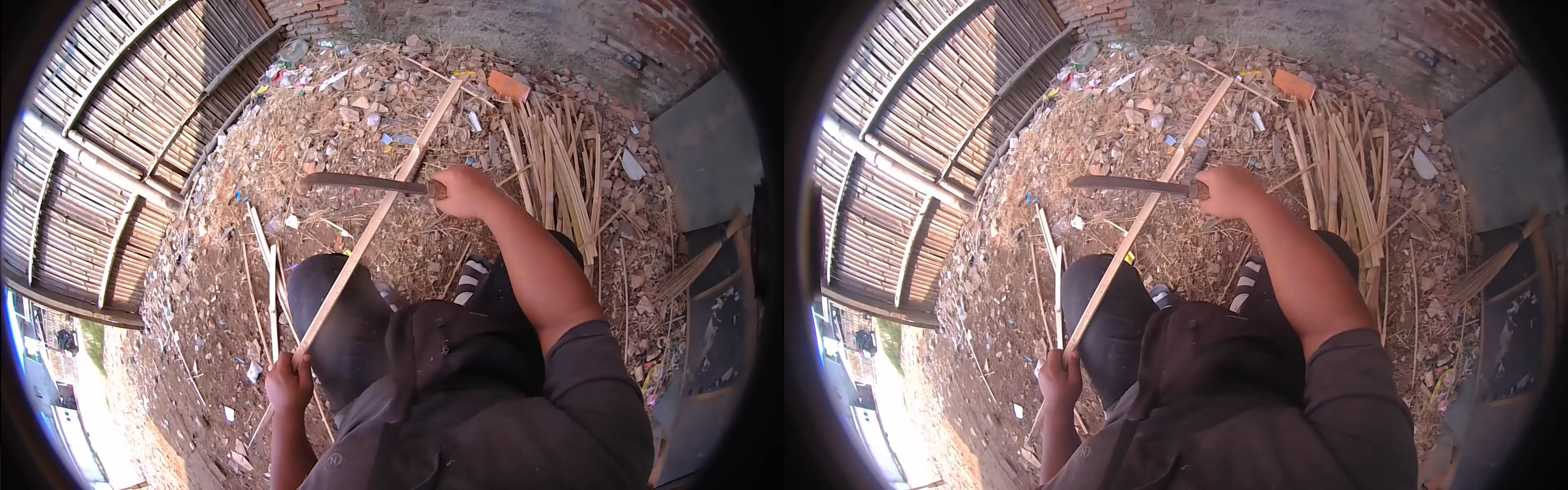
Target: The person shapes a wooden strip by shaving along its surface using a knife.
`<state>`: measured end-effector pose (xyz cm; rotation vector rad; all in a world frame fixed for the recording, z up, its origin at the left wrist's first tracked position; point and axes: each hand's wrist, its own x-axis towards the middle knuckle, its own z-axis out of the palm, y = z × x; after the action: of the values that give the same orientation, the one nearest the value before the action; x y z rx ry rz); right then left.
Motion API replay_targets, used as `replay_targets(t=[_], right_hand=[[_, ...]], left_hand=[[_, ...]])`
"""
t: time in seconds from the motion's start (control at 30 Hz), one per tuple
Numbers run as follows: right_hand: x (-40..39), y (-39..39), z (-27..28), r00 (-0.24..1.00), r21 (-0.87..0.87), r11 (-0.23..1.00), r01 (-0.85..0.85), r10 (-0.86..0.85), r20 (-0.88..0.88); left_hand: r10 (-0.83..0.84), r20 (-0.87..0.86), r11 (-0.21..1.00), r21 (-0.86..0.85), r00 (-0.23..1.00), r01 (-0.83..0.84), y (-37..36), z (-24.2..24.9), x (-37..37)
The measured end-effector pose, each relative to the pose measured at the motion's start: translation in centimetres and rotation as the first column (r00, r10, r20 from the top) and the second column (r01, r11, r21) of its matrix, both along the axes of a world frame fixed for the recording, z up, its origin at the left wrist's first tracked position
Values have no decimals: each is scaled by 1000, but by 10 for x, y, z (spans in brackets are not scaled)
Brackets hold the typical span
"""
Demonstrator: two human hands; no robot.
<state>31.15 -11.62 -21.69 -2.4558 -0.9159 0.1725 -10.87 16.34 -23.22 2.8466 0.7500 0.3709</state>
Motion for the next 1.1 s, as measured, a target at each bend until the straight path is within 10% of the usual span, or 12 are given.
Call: replay_targets(t=[0.27, 0.37, 0.47, 0.73, 0.83, 0.97, 1.1], right_hand=[[-12, 6, 18, 973, -164, 974, -154, 179, 149], [41, -7, -22, 952, 173, 954, 246, -204, -228], [53, -16, -28, 953, 182, 935, 303, -302, -38], [-14, -1, 21, 981, -183, 977, -108, 135, 141], [30, -7, -18, 975, 123, 986, 113, -86, -206], [23, -2, -11, 977, 43, 987, 153, -144, -157], [-29, 11, 23, 978, -108, 983, -149, 163, 132]], left_hand=[[-61, 36, 996, -67, 998, 63, 5, -4, 8], [-36, 47, 999, -31, 998, 37, 17, -20, 2], [-39, 13, 999, 33, 999, 38, 17, -6, 3], [-52, 41, 999, 5, 998, 52, 10, -6, 8], [-15, 48, 1000, 4, 999, 15, 11, -17, 7], [-20, 0, 1000, 20, 1000, 20, 11, -3, 6], [-51, 14, 997, -59, 999, 52, 7, -2, 6]])
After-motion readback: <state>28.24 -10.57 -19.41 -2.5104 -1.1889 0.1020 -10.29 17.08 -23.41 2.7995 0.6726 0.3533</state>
